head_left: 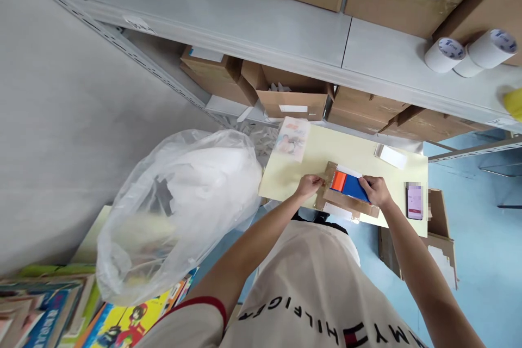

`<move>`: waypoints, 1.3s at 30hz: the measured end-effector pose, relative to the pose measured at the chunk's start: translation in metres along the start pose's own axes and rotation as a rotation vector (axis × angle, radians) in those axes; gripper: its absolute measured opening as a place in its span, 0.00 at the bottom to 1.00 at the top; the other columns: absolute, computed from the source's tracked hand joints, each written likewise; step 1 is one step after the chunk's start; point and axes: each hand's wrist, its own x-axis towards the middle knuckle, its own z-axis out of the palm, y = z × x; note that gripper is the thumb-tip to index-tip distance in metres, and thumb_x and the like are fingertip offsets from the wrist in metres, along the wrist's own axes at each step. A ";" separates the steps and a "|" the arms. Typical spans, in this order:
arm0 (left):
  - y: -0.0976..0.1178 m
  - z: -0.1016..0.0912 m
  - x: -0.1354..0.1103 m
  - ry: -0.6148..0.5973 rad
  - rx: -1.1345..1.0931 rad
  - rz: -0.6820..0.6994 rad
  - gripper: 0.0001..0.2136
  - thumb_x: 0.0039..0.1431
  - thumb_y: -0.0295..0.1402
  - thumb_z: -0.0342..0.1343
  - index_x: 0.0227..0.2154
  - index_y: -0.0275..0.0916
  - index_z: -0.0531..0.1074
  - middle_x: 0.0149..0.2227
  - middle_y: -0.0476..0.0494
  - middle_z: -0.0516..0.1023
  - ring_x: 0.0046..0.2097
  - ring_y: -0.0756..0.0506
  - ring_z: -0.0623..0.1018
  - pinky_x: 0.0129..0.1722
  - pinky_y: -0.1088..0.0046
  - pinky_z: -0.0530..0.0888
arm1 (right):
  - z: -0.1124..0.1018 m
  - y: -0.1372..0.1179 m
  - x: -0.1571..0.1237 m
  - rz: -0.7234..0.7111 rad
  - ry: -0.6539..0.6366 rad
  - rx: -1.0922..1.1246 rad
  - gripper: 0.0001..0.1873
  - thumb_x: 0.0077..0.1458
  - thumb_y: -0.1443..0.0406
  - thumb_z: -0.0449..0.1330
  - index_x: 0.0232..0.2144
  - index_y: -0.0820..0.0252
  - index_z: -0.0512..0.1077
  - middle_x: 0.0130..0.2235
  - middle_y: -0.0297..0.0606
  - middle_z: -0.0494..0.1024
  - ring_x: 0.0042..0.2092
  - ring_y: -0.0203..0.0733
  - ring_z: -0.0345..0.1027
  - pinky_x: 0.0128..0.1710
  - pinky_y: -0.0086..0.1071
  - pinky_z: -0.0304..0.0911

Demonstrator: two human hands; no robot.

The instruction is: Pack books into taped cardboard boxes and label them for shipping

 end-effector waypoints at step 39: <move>0.031 -0.057 0.000 -0.219 1.061 0.632 0.58 0.34 0.47 0.68 0.67 0.31 0.46 0.65 0.25 0.59 0.66 0.28 0.59 0.68 0.48 0.45 | -0.054 0.118 -0.026 0.037 -0.130 -0.228 0.33 0.58 0.40 0.39 0.15 0.54 0.60 0.14 0.37 0.66 0.18 0.38 0.57 0.23 0.33 0.53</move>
